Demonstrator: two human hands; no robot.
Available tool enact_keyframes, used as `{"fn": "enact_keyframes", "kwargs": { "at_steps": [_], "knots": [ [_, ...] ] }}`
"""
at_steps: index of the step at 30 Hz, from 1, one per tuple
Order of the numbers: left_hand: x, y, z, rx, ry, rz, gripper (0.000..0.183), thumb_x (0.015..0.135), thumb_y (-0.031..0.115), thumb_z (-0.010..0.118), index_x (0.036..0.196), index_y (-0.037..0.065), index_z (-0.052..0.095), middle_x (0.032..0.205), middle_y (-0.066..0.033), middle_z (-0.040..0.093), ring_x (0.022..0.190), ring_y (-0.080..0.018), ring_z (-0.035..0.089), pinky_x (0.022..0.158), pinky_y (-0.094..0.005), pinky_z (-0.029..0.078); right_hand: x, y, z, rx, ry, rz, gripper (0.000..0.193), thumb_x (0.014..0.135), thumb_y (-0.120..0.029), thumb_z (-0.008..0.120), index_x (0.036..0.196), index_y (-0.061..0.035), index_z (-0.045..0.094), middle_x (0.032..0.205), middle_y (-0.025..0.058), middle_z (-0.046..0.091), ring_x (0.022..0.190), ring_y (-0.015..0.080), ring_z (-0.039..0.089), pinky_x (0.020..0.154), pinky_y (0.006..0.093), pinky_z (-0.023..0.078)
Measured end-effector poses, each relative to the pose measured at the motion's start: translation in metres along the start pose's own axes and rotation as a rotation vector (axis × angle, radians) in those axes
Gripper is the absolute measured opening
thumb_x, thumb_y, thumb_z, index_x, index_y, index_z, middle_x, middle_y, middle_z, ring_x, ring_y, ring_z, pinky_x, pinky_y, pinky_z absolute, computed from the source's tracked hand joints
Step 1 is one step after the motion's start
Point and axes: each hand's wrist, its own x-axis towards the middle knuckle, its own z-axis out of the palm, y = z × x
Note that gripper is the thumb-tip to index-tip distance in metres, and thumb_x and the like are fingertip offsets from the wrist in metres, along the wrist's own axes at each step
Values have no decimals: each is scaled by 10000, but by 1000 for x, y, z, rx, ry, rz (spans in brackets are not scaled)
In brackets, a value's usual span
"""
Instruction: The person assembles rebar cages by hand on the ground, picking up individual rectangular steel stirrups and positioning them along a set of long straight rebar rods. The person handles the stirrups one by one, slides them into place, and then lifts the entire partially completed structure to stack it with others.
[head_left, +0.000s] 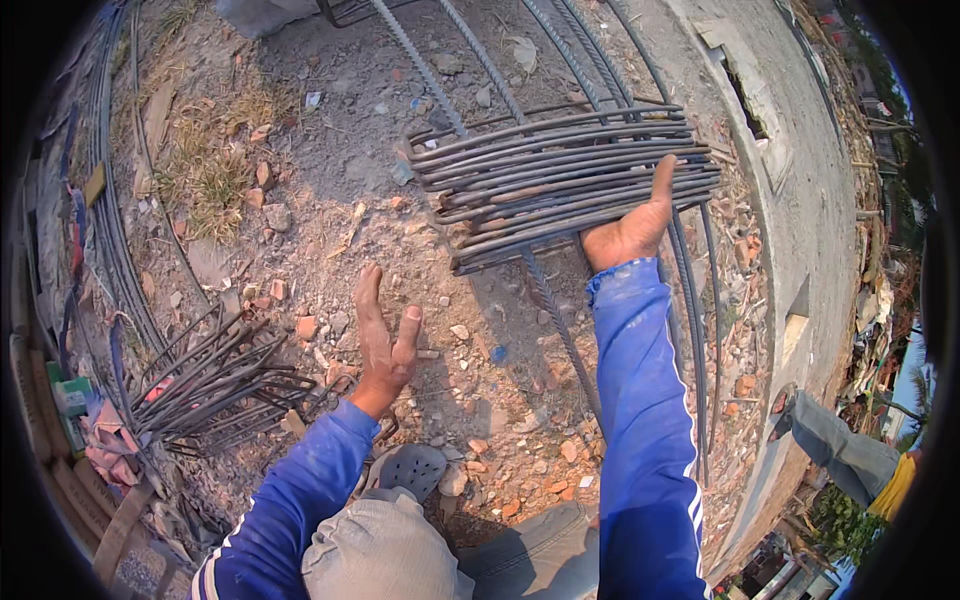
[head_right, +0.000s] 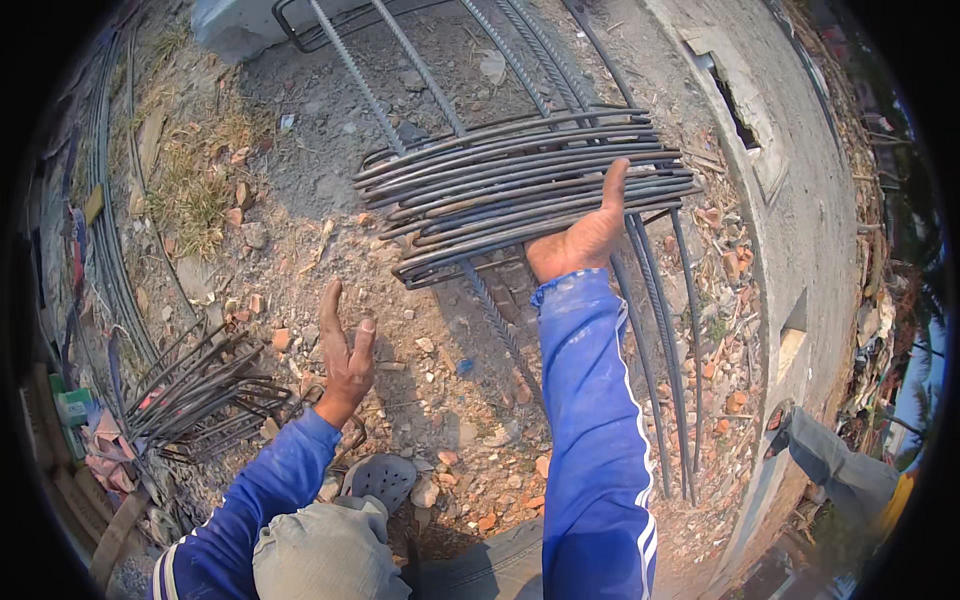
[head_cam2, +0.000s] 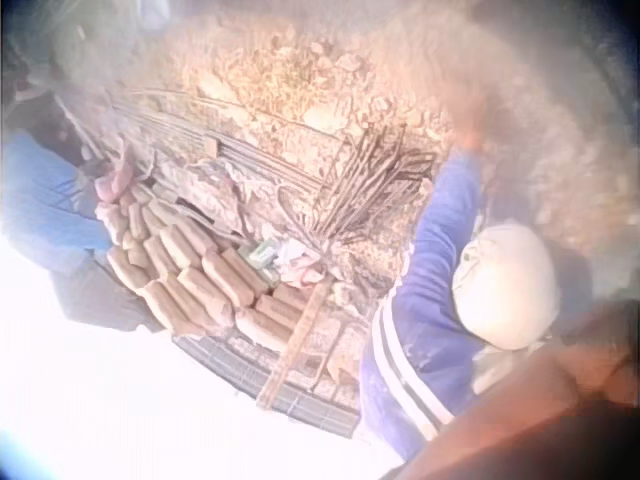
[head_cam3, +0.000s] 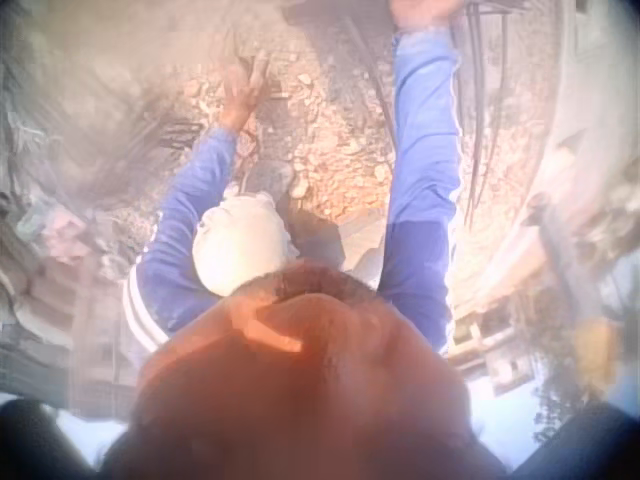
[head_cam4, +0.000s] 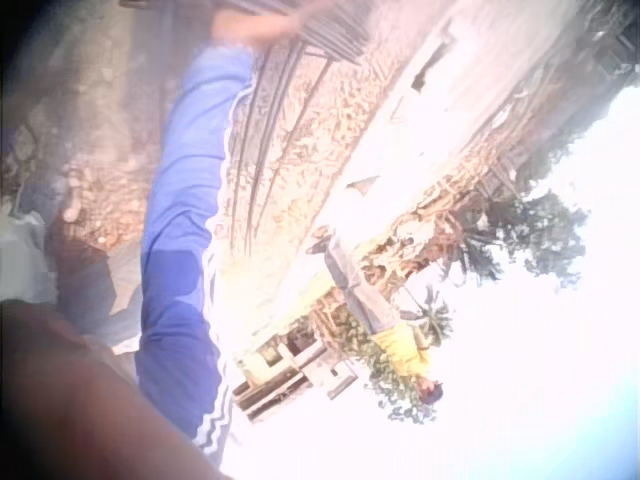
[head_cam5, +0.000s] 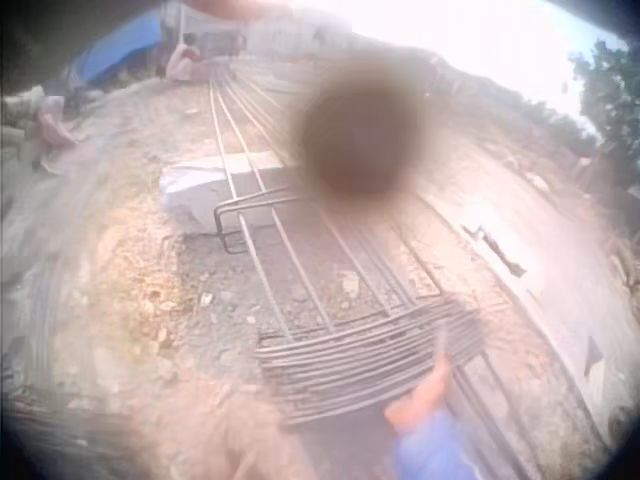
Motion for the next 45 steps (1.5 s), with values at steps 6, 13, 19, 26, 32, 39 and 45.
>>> {"fn": "enact_keyframes", "kwargs": {
  "at_steps": [6,13,19,26,32,39,45],
  "knots": [
    [74,-51,-4,727,-65,168,842,929,511,580,1497,-23,263,1555,-228,281,1470,-372,224,1197,-547,126,64,38,96,126,-106,179,581,885,-483,680,1292,-88,554,1253,136,600,1173,332,570,1028,546,441],
    [78,-46,-6,742,-210,124,877,922,612,531,1511,16,272,1573,-196,259,1476,-355,213,1201,-547,124,140,62,161,62,-166,192,526,923,-450,640,1269,-59,575,1217,121,628,1131,311,603,996,504,479],
    [84,-43,-7,759,-241,93,886,913,642,521,1513,33,288,1587,-177,246,1485,-336,205,1201,-546,129,185,79,202,95,-226,302,483,950,-429,598,1257,-56,594,1207,124,648,1097,320,618,992,485,480],
    [83,-44,-9,708,-228,70,852,921,637,513,1526,80,290,1588,-133,266,1483,-294,221,1197,-531,157,207,91,226,-206,-244,369,563,906,-519,638,1233,-62,596,1179,107,645,1076,262,620,928,435,484],
    [87,-37,-13,706,-260,24,840,929,631,493,1531,84,282,1605,-129,230,1501,-294,169,1215,-513,108,116,70,180,-1408,-240,-6,775,856,-564,692,1338,19,527,1295,214,563,1177,334,565,945,380,472],
    [80,-48,0,797,-186,48,828,944,619,463,1541,82,260,1616,-122,210,1512,-275,129,1226,-486,79,-84,6,27,-1604,-255,-619,616,917,-263,681,1394,56,459,1355,268,501,1282,399,483,1068,451,394],
    [70,-37,-14,669,-122,148,829,942,592,492,1534,62,256,1595,-158,239,1505,-316,131,1228,-489,86,-276,-45,-118,-1951,-128,-368,600,943,-192,617,1458,20,397,1463,249,423,1360,397,402,1113,478,332]
  ]
}}
